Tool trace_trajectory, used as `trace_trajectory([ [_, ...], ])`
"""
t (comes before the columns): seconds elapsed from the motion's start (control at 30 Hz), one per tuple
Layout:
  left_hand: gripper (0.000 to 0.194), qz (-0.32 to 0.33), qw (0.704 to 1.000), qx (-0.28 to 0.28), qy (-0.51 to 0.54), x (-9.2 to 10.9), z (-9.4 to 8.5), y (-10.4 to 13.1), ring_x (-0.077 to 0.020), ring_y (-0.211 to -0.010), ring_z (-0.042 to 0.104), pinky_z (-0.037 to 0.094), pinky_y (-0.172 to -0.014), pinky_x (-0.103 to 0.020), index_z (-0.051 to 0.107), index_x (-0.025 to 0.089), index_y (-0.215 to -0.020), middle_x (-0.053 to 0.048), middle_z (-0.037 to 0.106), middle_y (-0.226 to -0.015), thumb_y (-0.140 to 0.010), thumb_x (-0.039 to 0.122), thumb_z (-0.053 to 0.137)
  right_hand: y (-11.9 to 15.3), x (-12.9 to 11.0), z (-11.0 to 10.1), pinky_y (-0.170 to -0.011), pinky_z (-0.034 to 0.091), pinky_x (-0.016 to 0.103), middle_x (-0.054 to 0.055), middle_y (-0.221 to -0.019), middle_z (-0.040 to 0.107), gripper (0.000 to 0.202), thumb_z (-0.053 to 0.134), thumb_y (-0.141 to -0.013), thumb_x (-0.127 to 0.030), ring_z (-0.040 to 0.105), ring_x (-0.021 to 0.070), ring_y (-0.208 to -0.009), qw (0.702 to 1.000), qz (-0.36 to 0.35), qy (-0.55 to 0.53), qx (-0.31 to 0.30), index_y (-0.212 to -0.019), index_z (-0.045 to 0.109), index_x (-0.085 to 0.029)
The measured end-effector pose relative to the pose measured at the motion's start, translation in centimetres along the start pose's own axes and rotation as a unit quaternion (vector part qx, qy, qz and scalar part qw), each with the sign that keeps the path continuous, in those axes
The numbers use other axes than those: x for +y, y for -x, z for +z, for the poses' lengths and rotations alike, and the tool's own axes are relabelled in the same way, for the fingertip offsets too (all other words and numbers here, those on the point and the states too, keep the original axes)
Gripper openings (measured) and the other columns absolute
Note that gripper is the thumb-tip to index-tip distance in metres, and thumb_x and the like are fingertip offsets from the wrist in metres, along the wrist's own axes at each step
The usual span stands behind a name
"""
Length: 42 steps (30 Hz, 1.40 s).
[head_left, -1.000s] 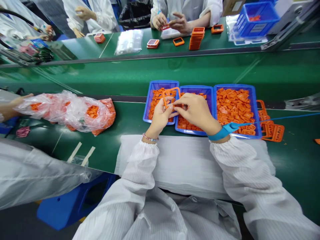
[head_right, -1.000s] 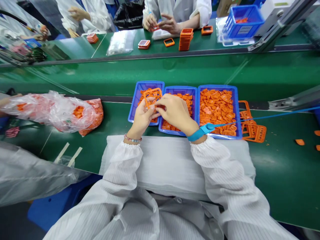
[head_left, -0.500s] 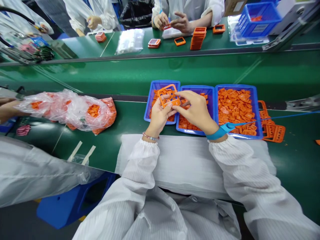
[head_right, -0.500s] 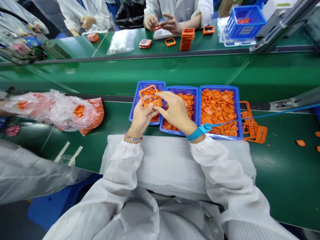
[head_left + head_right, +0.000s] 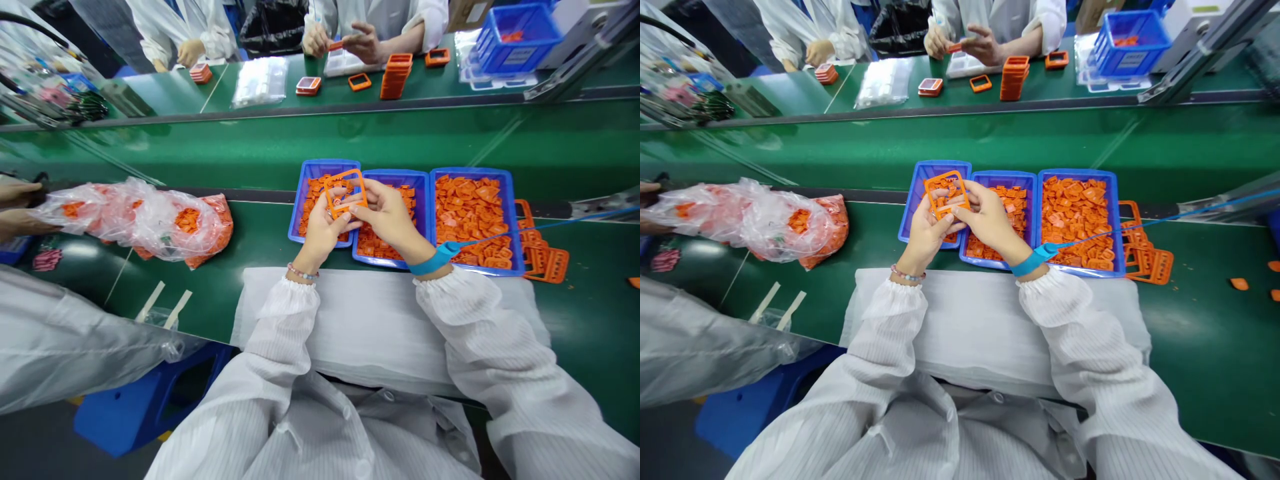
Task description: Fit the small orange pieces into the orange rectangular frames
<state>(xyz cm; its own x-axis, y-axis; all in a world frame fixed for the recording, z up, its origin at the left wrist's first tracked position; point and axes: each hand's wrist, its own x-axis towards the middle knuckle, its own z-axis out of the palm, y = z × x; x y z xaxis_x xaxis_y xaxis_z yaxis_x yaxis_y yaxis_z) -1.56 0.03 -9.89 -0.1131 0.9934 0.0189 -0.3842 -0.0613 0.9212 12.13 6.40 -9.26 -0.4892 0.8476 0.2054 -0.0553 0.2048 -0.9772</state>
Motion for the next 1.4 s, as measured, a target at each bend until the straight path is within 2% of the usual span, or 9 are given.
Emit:
trace_trajectory([
  [0.13, 0.072, 0.050, 0.999, -0.009, -0.011, 0.2, 0.7, 0.3, -0.0243, -0.120, 0.066, 0.058, -0.101, -0.036, 0.054, 0.025, -0.127, -0.008, 0.061, -0.134, -0.066, 0.034, 0.092, 0.1, -0.6, 0.2, -0.082, 0.062, 0.040, 0.009, -0.102, 0.078, 0.031, 0.071, -0.085, -0.041, 0.074, 0.0239, -0.091, 0.998, -0.012, 0.063, -0.016, -0.106, 0.071, -0.018],
  [0.3, 0.078, 0.078, 0.996, 0.029, -0.044, 1.2, 1.3, 1.1, -0.0311, -0.132, 0.060, 0.056, -0.101, -0.040, 0.046, 0.032, -0.145, -0.008, 0.061, -0.137, -0.077, 0.035, 0.084, 0.2, -1.5, 0.1, -0.081, 0.063, 0.039, 0.008, -0.102, 0.077, 0.039, 0.077, -0.081, -0.054, 0.075, 0.0237, -0.092, 1.000, -0.030, 0.004, 0.008, -0.098, 0.071, -0.020],
  [0.4, 0.062, 0.104, 0.985, 0.097, -0.093, 1.6, 0.0, 0.9, -0.0263, -0.117, 0.069, 0.058, -0.091, -0.034, 0.049, 0.034, -0.144, -0.007, 0.067, -0.132, -0.088, 0.038, 0.073, 0.1, -1.7, -0.1, -0.068, 0.064, 0.034, 0.005, -0.091, 0.075, 0.044, 0.078, -0.080, -0.061, 0.076, 0.0210, -0.080, 0.997, -0.020, -0.040, 0.056, -0.096, 0.068, -0.021],
  [0.5, 0.032, 0.089, 0.958, 0.121, -0.243, 1.6, -2.0, 0.3, -0.0207, -0.093, 0.072, 0.057, -0.087, -0.032, 0.068, 0.025, -0.118, -0.006, 0.075, -0.106, -0.087, 0.032, 0.070, -0.1, -2.1, -0.6, -0.059, 0.062, 0.028, 0.001, -0.078, 0.071, 0.048, 0.076, -0.080, -0.065, 0.075, 0.0184, -0.072, 0.994, -0.014, -0.038, 0.103, -0.095, 0.066, -0.021],
  [0.63, 0.020, 0.015, 0.859, 0.063, -0.508, 1.6, -3.0, -0.3, -0.0232, -0.078, 0.067, 0.054, -0.090, -0.040, 0.078, 0.025, -0.091, -0.002, 0.070, -0.072, -0.075, 0.015, 0.070, -0.2, -2.6, -1.0, -0.057, 0.061, 0.026, 0.000, -0.068, 0.068, 0.051, 0.075, -0.079, -0.069, 0.074, 0.0169, -0.064, 0.994, -0.015, -0.017, 0.111, -0.094, 0.066, -0.020],
  [0.77, 0.028, -0.038, 0.795, -0.014, -0.605, 1.9, -2.5, -0.8, -0.0253, -0.073, 0.066, 0.053, -0.088, -0.043, 0.081, 0.026, -0.089, -0.003, 0.069, -0.067, -0.070, 0.012, 0.067, -0.1, -2.7, -0.9, -0.053, 0.059, 0.027, -0.002, -0.061, 0.064, 0.050, 0.073, -0.081, -0.069, 0.069, 0.0156, -0.055, 0.994, -0.030, 0.002, 0.107, -0.092, 0.066, -0.020],
  [1.13, 0.033, -0.080, 0.718, -0.108, -0.683, 3.6, -0.9, -0.8, -0.0259, -0.094, 0.073, 0.056, -0.085, -0.039, 0.082, 0.027, -0.090, -0.002, 0.080, -0.098, -0.074, 0.016, 0.055, -0.6, -1.8, -1.1, -0.039, 0.044, 0.021, -0.007, -0.051, 0.057, 0.047, 0.077, -0.078, -0.066, 0.057, 0.0103, -0.039, 0.989, -0.061, -0.019, 0.131, -0.083, 0.064, -0.021],
  [1.27, 0.023, -0.070, 0.718, -0.110, -0.684, 3.6, -0.8, -1.0, -0.0248, -0.088, 0.073, 0.055, -0.079, -0.037, 0.078, 0.023, -0.079, -0.003, 0.080, -0.093, -0.074, 0.016, 0.056, -0.6, -1.6, -0.9, -0.041, 0.044, 0.021, -0.007, -0.052, 0.058, 0.042, 0.078, -0.080, -0.060, 0.059, 0.0103, -0.041, 0.991, -0.041, -0.012, 0.129, -0.084, 0.064, -0.020],
  [1.4, 0.021, -0.085, 0.742, -0.101, -0.657, 2.7, -1.4, -1.6, -0.0244, -0.085, 0.072, 0.054, -0.076, -0.035, 0.076, 0.021, -0.075, -0.004, 0.079, -0.088, -0.067, 0.010, 0.059, -0.5, -1.7, -0.8, -0.042, 0.044, 0.020, -0.006, -0.055, 0.060, 0.035, 0.079, -0.082, -0.051, 0.059, 0.0096, -0.042, 0.992, -0.028, -0.004, 0.127, -0.083, 0.064, -0.019],
])
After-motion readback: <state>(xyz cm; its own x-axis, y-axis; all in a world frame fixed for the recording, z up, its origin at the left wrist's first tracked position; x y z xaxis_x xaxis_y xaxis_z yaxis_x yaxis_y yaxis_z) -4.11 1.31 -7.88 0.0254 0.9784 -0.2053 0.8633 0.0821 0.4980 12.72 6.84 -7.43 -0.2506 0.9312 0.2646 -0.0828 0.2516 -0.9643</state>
